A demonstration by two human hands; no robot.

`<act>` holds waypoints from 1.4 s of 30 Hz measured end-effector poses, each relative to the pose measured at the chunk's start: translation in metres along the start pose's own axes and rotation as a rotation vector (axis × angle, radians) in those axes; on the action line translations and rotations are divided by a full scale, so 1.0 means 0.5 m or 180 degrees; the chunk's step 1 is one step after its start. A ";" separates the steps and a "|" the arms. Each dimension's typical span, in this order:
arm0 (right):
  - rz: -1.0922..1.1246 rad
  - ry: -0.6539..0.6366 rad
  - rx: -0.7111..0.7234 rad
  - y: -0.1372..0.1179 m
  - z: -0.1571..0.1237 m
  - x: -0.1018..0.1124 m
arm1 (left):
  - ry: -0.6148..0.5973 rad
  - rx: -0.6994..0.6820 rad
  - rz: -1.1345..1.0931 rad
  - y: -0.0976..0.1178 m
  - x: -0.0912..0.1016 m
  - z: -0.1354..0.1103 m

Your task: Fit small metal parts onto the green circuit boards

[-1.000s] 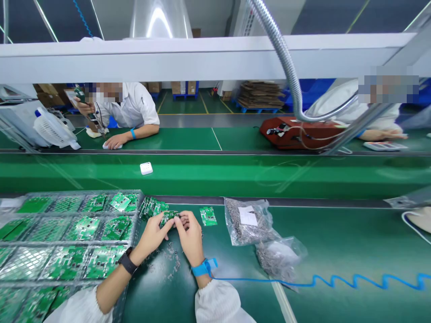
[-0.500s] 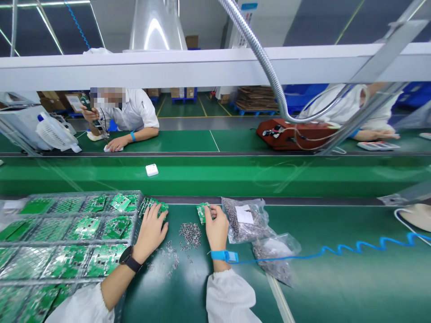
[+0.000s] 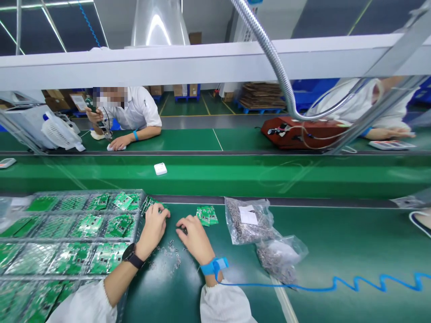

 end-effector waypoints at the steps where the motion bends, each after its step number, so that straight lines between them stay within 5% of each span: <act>1: -0.0027 -0.0128 0.0000 -0.009 -0.005 -0.012 | 0.0013 -0.0015 -0.0156 0.001 0.000 0.001; 5: -0.0333 -0.0357 -0.0100 -0.025 -0.025 -0.052 | 0.0011 -0.0032 -0.0558 0.002 -0.005 0.001; 12: -0.0671 0.0001 0.0188 -0.045 -0.030 -0.064 | 0.0190 0.0126 -0.0547 -0.010 -0.017 -0.013; 22: 0.2247 0.0919 -0.0809 0.024 -0.005 -0.013 | 0.0212 0.0879 -0.1789 -0.024 0.005 0.005; 30: 0.2915 0.0956 -0.0920 0.025 -0.005 -0.022 | 0.0068 0.0781 -0.2621 -0.001 -0.007 0.000; 35: 0.2871 0.0973 -0.0781 0.019 -0.006 -0.023 | 0.0103 0.0773 -0.2457 0.002 -0.002 -0.001; 42: 0.2870 0.0866 -0.0864 0.019 -0.009 -0.030 | -0.0234 0.0395 -0.1285 0.025 0.003 -0.007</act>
Point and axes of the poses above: each hand's wrist, its own z-axis towards the middle knuckle, its own x-axis out of the back of the hand, y = z × x, the point moved 7 cm from there along z, towards the middle knuckle, and after that the axes turned 4 degrees about -x, right-handed, at the moved point
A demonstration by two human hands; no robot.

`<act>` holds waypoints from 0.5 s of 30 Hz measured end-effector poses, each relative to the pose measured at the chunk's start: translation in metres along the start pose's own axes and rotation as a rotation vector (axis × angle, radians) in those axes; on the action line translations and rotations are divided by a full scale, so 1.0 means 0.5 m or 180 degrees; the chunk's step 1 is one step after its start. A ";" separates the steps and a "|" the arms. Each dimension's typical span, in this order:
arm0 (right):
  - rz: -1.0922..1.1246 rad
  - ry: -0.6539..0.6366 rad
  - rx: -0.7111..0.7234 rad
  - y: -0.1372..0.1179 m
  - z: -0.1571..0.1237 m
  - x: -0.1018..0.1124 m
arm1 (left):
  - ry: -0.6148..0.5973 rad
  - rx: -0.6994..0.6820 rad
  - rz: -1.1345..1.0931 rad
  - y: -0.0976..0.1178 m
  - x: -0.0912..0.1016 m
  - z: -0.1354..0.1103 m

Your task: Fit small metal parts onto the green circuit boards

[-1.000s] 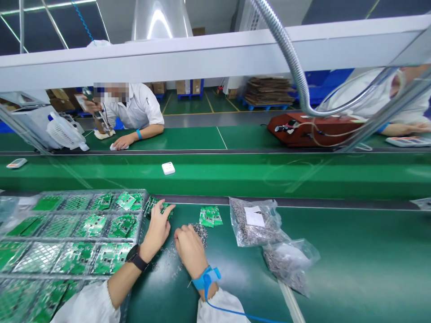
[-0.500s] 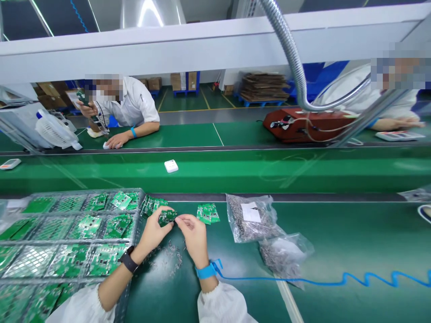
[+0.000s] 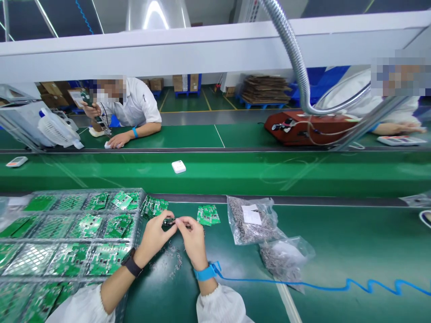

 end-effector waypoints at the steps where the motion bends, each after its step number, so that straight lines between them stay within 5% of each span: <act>1: -0.0008 0.0025 -0.0012 0.001 0.000 0.002 | -0.0009 -0.0059 0.0155 0.001 -0.001 -0.001; 15: -0.0146 0.0239 0.0017 0.024 0.000 0.008 | -0.0084 -0.0393 0.0482 0.017 -0.004 -0.004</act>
Point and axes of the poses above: each hand's wrist, its own z-axis towards the middle knuckle, its own x-axis out of the back of the hand, y = z × x, the point moved 7 cm from there along z, towards the middle knuckle, and after that the axes turned 4 degrees about -x, right-handed, at the moved point
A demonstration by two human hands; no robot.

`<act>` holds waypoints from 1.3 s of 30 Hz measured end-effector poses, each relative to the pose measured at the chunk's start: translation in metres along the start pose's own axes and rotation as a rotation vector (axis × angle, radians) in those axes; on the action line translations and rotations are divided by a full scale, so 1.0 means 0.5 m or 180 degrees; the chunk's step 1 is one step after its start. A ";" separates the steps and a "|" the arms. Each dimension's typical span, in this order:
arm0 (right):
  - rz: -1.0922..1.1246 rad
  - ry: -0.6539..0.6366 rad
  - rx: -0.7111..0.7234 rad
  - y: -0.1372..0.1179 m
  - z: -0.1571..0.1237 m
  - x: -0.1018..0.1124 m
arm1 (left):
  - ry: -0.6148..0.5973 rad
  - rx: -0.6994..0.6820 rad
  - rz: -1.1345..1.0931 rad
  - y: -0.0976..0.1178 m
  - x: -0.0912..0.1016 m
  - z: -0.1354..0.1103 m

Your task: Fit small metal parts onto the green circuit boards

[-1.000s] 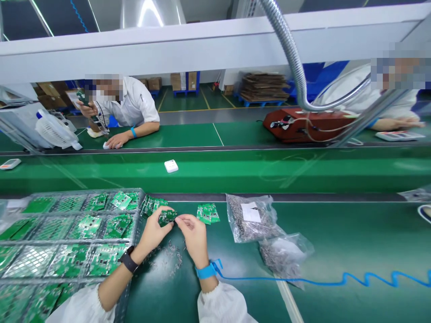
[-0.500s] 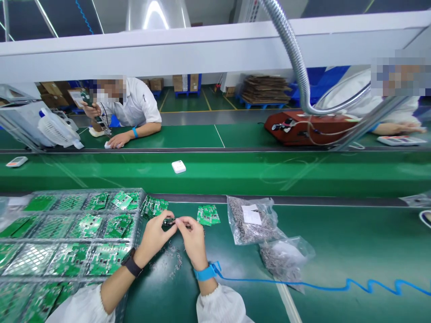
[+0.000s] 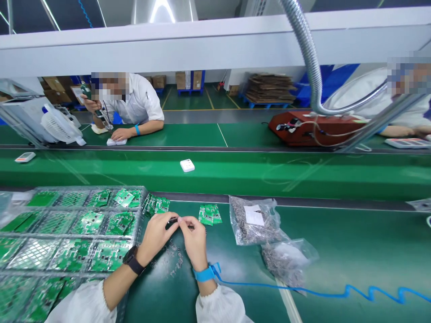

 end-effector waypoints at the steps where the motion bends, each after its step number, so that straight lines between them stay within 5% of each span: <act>1: -0.0022 -0.0010 0.0008 -0.001 0.000 0.000 | -0.0013 0.0021 -0.0009 0.000 0.000 0.000; 39: -0.0196 -0.0361 0.0054 -0.016 0.012 0.002 | -0.0090 0.0149 -0.0060 -0.014 -0.007 0.000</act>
Point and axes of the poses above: each hand's wrist, its own z-axis towards the middle knuckle, its own x-axis out of the back of the hand, y = z × x, the point moved 7 cm from there along z, towards the middle knuckle, and after that the axes turned 4 degrees about -x, right-handed, at the moved point
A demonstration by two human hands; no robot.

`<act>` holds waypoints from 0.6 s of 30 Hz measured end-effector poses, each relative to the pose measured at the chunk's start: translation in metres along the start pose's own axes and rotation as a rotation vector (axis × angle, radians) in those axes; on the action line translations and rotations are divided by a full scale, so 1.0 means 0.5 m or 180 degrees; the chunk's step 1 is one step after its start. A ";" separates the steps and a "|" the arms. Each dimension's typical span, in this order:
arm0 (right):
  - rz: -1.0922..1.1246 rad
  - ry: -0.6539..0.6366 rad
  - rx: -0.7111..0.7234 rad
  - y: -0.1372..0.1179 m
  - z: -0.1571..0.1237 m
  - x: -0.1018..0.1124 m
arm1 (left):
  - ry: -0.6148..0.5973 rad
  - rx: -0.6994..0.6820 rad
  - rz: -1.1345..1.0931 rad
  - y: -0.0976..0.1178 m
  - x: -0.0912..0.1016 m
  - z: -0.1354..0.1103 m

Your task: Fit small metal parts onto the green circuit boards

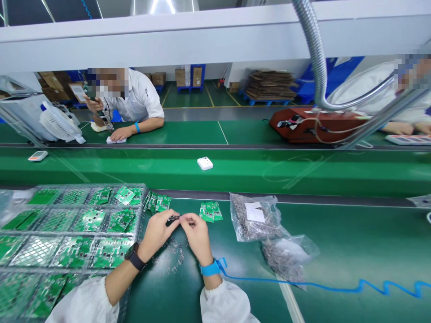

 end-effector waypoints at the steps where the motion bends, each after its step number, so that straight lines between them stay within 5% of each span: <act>1: -0.0016 0.0007 -0.0005 0.001 0.000 0.001 | -0.0014 -0.0006 0.0019 0.000 -0.001 0.000; 18: -0.0054 -0.0120 -0.0027 0.004 0.002 0.003 | -0.0087 -0.0050 -0.0055 0.007 -0.007 -0.003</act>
Point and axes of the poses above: each hand's wrist, its own z-axis towards the middle knuckle, its own x-axis out of the back of the hand, y = z × x, the point moved 7 cm from there along z, towards the middle knuckle, and after that the axes turned 4 degrees about -x, right-handed, at the moved point
